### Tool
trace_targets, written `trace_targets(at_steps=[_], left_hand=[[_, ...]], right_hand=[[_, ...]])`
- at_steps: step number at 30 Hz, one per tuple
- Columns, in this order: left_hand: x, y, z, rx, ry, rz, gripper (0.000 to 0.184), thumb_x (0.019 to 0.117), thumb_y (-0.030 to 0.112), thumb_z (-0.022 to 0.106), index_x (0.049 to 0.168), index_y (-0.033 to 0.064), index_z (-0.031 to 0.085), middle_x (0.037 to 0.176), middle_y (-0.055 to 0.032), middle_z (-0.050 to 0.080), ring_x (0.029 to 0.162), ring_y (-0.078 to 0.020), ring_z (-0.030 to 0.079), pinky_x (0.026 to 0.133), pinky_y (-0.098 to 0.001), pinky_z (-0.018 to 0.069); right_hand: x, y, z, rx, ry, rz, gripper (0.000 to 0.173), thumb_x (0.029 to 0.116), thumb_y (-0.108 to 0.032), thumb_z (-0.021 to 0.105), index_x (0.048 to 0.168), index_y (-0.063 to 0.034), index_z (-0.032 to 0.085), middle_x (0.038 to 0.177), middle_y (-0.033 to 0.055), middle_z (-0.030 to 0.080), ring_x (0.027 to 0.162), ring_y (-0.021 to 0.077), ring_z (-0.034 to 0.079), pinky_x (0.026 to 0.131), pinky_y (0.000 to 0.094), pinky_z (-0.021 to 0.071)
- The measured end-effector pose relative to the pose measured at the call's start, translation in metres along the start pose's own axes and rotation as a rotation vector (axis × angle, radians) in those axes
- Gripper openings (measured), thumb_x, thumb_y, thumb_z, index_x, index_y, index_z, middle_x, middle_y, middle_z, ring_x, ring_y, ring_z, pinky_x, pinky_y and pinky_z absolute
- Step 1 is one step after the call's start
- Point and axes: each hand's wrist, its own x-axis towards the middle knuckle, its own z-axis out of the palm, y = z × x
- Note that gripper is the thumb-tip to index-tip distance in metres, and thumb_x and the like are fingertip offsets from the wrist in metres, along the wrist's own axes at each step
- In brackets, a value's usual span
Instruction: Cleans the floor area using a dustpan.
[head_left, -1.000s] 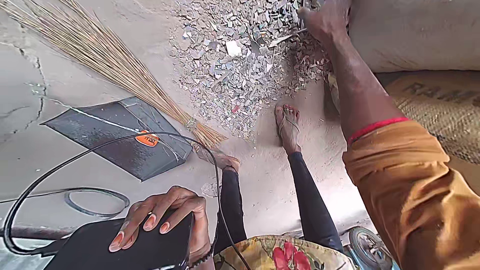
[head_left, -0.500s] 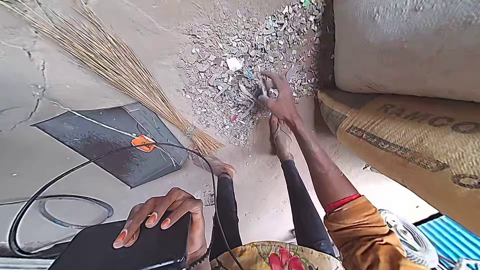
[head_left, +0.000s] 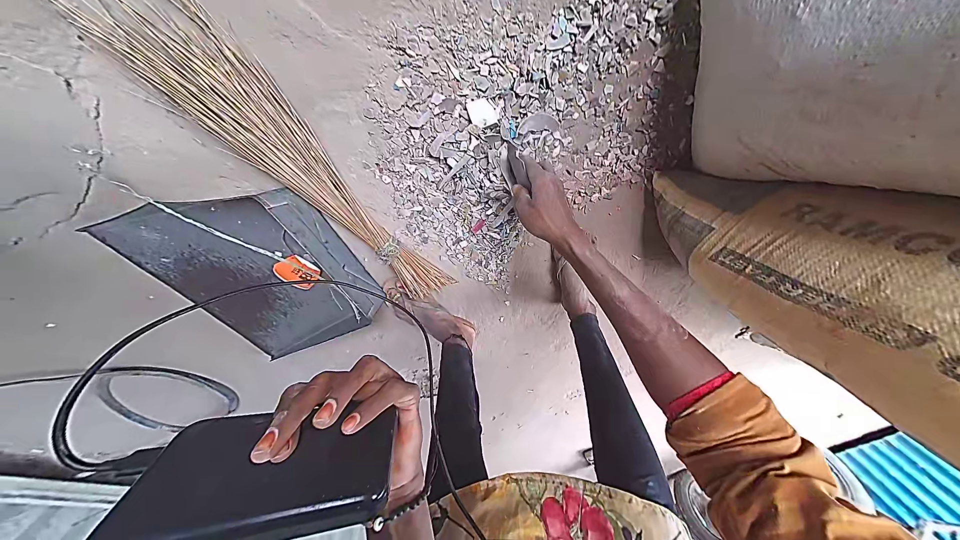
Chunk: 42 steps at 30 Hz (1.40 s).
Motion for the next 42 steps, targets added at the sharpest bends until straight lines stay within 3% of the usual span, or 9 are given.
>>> trace_targets(at_steps=[4, 11, 14, 16, 21, 25, 34, 39, 42], left_hand=[[-0.002, 0.006, -0.006, 0.006, -0.022, -0.007, 0.023, 0.0897, 0.016, 0.064, 0.083, -0.0057, 0.069, 0.086, -0.012, 0.07, 0.078, -0.0221, 0.071, 0.07, -0.0283, 0.0585], [-0.005, 0.013, -0.009, -0.025, 0.007, -0.052, 0.019, 0.0862, 0.013, 0.067, 0.083, -0.0053, 0.07, 0.085, -0.0127, 0.07, 0.077, -0.0242, 0.071, 0.069, -0.0303, 0.0597], [-0.006, 0.018, -0.006, -0.04, -0.008, -0.002, 0.021, 0.0879, 0.014, 0.064, 0.083, -0.0055, 0.068, 0.085, -0.0117, 0.069, 0.077, -0.0225, 0.071, 0.07, -0.029, 0.059], [-0.005, 0.021, -0.004, -0.046, -0.009, 0.036, 0.02, 0.0877, 0.013, 0.064, 0.082, -0.0059, 0.069, 0.084, -0.012, 0.069, 0.076, -0.0226, 0.071, 0.07, -0.0289, 0.0593], [-0.008, 0.033, -0.009, -0.065, -0.033, 0.138, 0.019, 0.0869, 0.011, 0.065, 0.081, -0.0062, 0.069, 0.083, -0.0124, 0.071, 0.073, -0.0212, 0.072, 0.066, -0.0267, 0.0592], [-0.015, 0.041, -0.016, -0.104, -0.036, 0.222, 0.018, 0.0861, 0.01, 0.065, 0.08, -0.0061, 0.07, 0.082, -0.0118, 0.072, 0.071, -0.0202, 0.072, 0.065, -0.025, 0.0586], [-0.032, 0.063, -0.036, -0.208, -0.03, 0.392, 0.019, 0.0866, 0.01, 0.064, 0.076, -0.0056, 0.065, 0.08, -0.0114, 0.07, 0.068, -0.0205, 0.071, 0.063, -0.0247, 0.0588], [-0.042, 0.071, -0.04, -0.286, -0.003, 0.435, 0.019, 0.0877, 0.011, 0.062, 0.079, -0.0059, 0.067, 0.082, -0.0126, 0.07, 0.073, -0.0229, 0.072, 0.067, -0.0277, 0.0594], [-0.044, 0.081, -0.038, -0.329, 0.015, 0.475, 0.02, 0.0882, 0.011, 0.061, 0.079, -0.0055, 0.065, 0.082, -0.0113, 0.068, 0.074, -0.0219, 0.07, 0.068, -0.0268, 0.0584]], right_hand=[[-0.002, 0.002, -0.025, -0.014, 0.219, 0.02, 0.038, 0.1019, -0.01, 0.054, 0.138, 0.0018, 0.055, 0.117, 0.0237, 0.068, 0.108, 0.036, 0.068, 0.092, 0.0548, 0.0527], [0.022, 0.011, 0.001, -0.084, 0.356, 0.136, 0.078, 0.0971, -0.039, 0.068, 0.161, -0.0094, 0.033, 0.158, 0.0286, 0.037, 0.137, 0.0452, 0.047, 0.107, 0.0576, 0.0444], [0.002, 0.006, 0.033, -0.206, 0.513, -0.155, 0.048, 0.0929, -0.015, 0.062, 0.14, -0.009, 0.061, 0.143, 0.0257, 0.053, 0.129, 0.0426, 0.053, 0.095, 0.0553, 0.0473], [-0.009, 0.007, 0.047, -0.28, 0.428, -0.314, 0.032, 0.0924, -0.006, 0.061, 0.121, -0.01, 0.074, 0.134, 0.0237, 0.061, 0.123, 0.0431, 0.056, 0.093, 0.0554, 0.048], [0.002, 0.038, 0.059, -0.47, 0.311, -0.45, 0.028, 0.0983, -0.002, 0.056, 0.12, -0.0028, 0.073, 0.114, 0.0246, 0.069, 0.109, 0.0447, 0.065, 0.09, 0.0556, 0.0525], [0.001, 0.036, 0.046, -0.421, 0.225, -0.452, 0.021, 0.0979, -0.003, 0.058, 0.104, 0.0027, 0.077, 0.103, 0.0251, 0.072, 0.101, 0.0426, 0.07, 0.09, 0.0542, 0.0539], [-0.015, -0.03, 0.046, -0.61, 0.235, -0.265, 0.028, 0.101, -0.012, 0.053, 0.109, -0.0041, 0.078, 0.107, 0.0211, 0.075, 0.103, 0.04, 0.071, 0.089, 0.0576, 0.0522], [-0.038, -0.085, 0.103, -0.343, 0.234, -0.583, 0.02, 0.0972, -0.009, 0.061, 0.104, -0.0043, 0.078, 0.095, 0.0135, 0.074, 0.079, 0.0226, 0.071, 0.073, 0.0368, 0.0569], [-0.052, -0.11, 0.163, -0.267, 0.007, -0.764, 0.018, 0.0962, -0.006, 0.062, 0.103, -0.0032, 0.078, 0.093, 0.0139, 0.073, 0.076, 0.022, 0.071, 0.069, 0.034, 0.0585]])
